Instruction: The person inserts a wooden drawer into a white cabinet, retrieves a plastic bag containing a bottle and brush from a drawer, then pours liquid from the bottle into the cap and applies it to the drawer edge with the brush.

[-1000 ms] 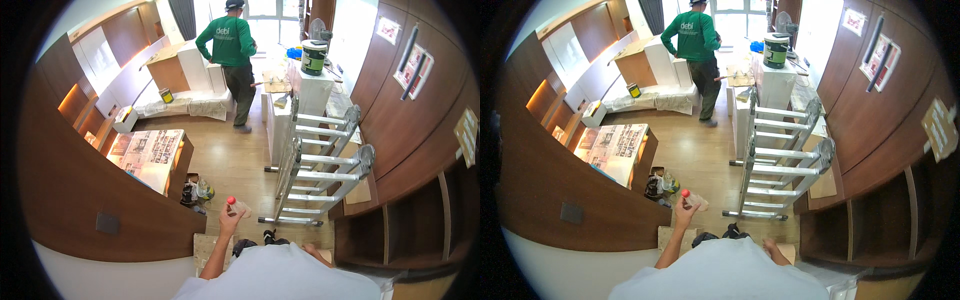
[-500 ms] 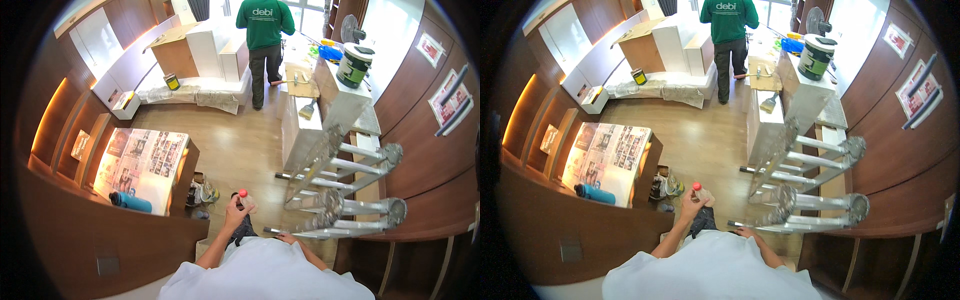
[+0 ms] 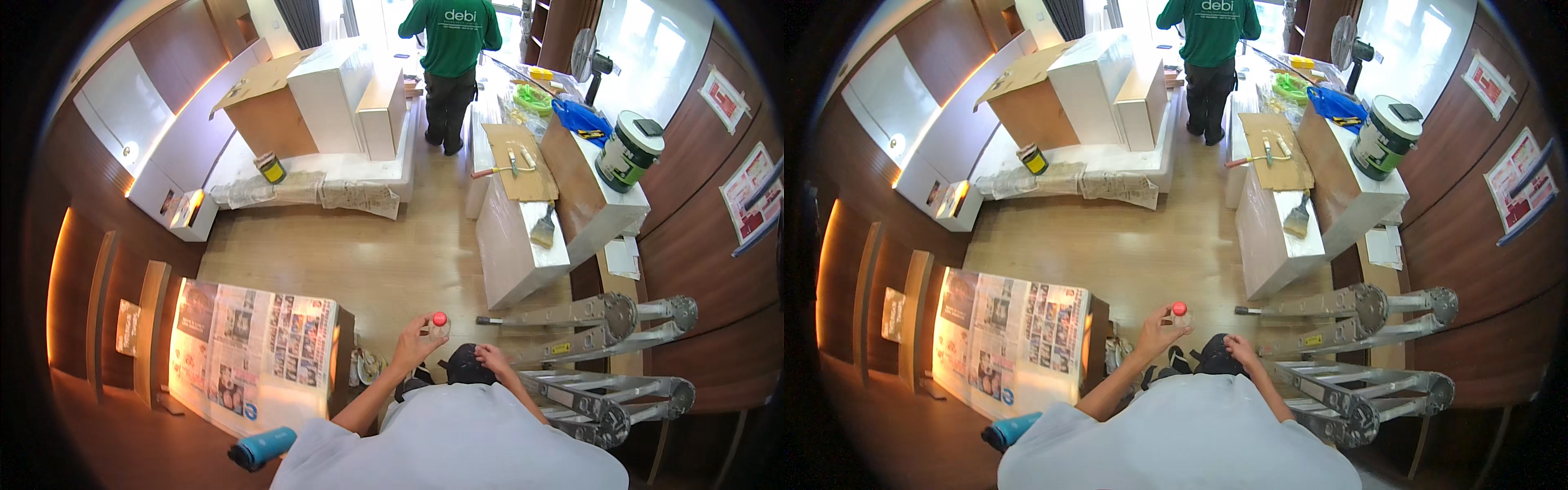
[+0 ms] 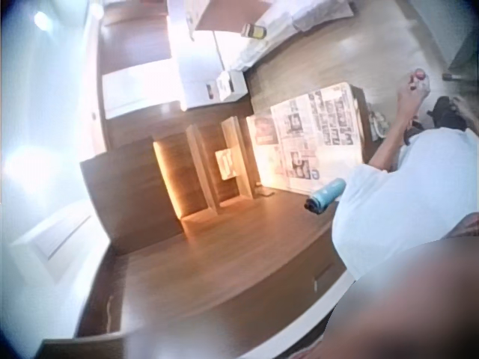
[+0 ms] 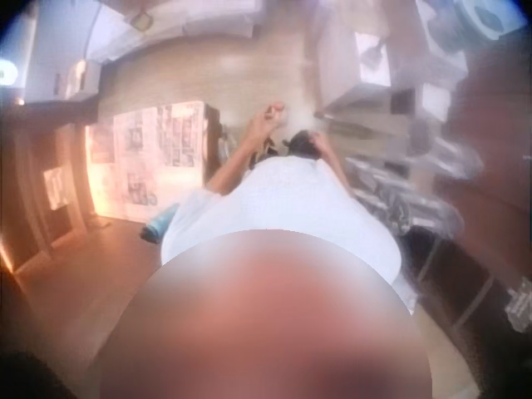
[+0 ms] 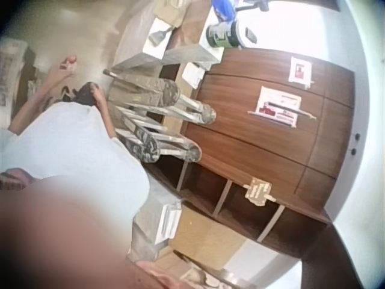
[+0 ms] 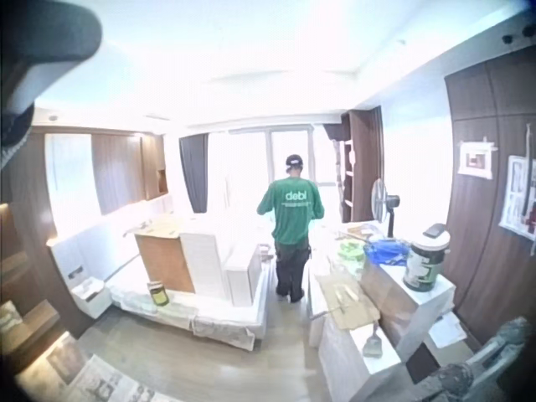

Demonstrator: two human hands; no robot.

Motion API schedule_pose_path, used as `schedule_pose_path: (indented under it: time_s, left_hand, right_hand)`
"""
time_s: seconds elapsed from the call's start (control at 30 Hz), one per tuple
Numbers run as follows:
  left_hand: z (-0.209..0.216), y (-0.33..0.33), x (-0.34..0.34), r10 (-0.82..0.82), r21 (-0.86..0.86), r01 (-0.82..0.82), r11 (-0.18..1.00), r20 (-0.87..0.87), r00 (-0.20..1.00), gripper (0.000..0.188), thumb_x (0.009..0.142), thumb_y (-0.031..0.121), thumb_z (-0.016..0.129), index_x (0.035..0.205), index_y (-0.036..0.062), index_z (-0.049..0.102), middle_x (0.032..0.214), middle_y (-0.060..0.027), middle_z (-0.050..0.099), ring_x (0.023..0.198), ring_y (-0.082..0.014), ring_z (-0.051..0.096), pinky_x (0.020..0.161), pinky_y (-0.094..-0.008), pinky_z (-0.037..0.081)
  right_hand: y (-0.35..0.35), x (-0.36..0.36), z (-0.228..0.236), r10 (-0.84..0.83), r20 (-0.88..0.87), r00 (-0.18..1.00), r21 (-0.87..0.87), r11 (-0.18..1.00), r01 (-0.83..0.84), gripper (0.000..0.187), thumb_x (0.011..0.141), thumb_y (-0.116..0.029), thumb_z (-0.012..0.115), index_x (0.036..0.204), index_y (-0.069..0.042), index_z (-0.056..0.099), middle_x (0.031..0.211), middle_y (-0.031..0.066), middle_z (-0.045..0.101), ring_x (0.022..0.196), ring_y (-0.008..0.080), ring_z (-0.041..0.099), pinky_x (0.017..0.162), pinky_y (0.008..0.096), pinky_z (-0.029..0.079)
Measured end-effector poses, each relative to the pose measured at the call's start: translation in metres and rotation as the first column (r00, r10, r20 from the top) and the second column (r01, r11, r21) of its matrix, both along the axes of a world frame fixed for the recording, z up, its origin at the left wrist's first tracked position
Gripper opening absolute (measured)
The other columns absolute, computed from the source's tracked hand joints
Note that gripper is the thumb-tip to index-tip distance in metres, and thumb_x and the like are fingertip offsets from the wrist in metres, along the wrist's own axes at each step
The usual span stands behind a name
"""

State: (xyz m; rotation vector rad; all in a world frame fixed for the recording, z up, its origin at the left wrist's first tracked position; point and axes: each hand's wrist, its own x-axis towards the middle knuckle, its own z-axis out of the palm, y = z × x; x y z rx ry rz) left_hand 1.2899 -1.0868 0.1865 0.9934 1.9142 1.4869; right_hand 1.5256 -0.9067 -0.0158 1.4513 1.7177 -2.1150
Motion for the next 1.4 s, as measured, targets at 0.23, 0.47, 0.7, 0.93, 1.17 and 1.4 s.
schedule_pose_path:
  time_s: [0.23,0.47,0.7,0.93,1.17,1.4]
  left_hand:
    - [-0.013,0.036,-0.087,0.088,-0.059,-0.081,0.995,0.122,0.989,0.065,0.081,0.023,0.091,0.136,0.0018,0.065,0.125,-0.014,0.071,0.11,-0.0252,0.072,0.095,-0.0389,0.06]
    - [-0.037,0.121,-0.16,0.137,-0.144,-0.118,0.982,0.125,0.983,0.063,0.081,0.024,0.091,0.135,0.0019,0.066,0.121,-0.0144,0.073,0.109,-0.0249,0.072,0.096,-0.0391,0.059]
    - [0.0,0.26,-0.265,0.109,-0.14,-0.08,0.987,0.217,0.97,0.062,0.082,0.023,0.091,0.136,0.0021,0.066,0.117,-0.0136,0.075,0.106,-0.0252,0.074,0.094,-0.0397,0.059]
    - [-0.001,0.349,-0.368,0.076,-0.157,-0.065,0.985,0.062,0.995,0.062,0.083,0.018,0.09,0.137,0.0014,0.065,0.122,-0.0138,0.072,0.105,-0.0236,0.074,0.092,-0.0363,0.06]
    - [-0.018,0.426,-0.489,-0.113,-0.091,0.122,0.988,0.103,0.988,0.061,0.083,0.018,0.091,0.135,0.001,0.066,0.12,-0.0136,0.07,0.102,-0.0206,0.073,0.089,-0.0355,0.06]
    - [-0.001,0.504,-0.615,-0.359,-0.145,0.346,0.927,-0.074,0.931,0.062,0.082,0.024,0.09,0.135,0.0029,0.066,0.119,-0.0158,0.071,0.103,-0.0295,0.072,0.09,-0.0394,0.058]
  right_hand:
    - [0.071,-0.153,0.113,0.065,-0.203,0.977,-0.022,0.997,-0.071,0.05,0.107,-0.037,0.065,0.145,-0.007,0.059,0.131,0.0076,0.071,0.117,0.0172,0.067,0.096,0.0337,0.052]
    - [0.154,-0.299,0.18,0.293,-0.456,0.84,0.189,0.955,-0.23,0.046,0.1,-0.034,0.075,0.131,-0.002,0.068,0.119,0.0089,0.073,0.108,0.0163,0.068,0.092,0.0325,0.055]
    - [0.279,-0.42,0.252,0.642,-0.219,0.735,0.713,0.619,-0.329,0.041,0.087,-0.04,0.084,0.109,-0.006,0.075,0.093,0.0088,0.072,0.087,0.0236,0.069,0.078,0.0366,0.056]
    - [0.375,-0.515,0.27,0.716,-0.171,0.676,0.785,0.514,-0.345,0.039,0.083,-0.039,0.086,0.101,-0.007,0.074,0.09,0.0101,0.07,0.081,0.0265,0.066,0.072,0.0401,0.052]
    - [0.427,-0.607,0.258,0.544,-0.124,0.83,0.757,0.592,-0.276,0.036,0.084,-0.036,0.085,0.098,-0.005,0.074,0.086,0.0107,0.07,0.079,0.0277,0.066,0.072,0.04,0.053]
    - [0.479,-0.695,0.265,0.33,-0.145,0.933,0.751,0.651,-0.114,0.034,0.087,-0.035,0.085,0.098,-0.005,0.073,0.086,0.0111,0.071,0.077,0.0262,0.067,0.071,0.0383,0.054]
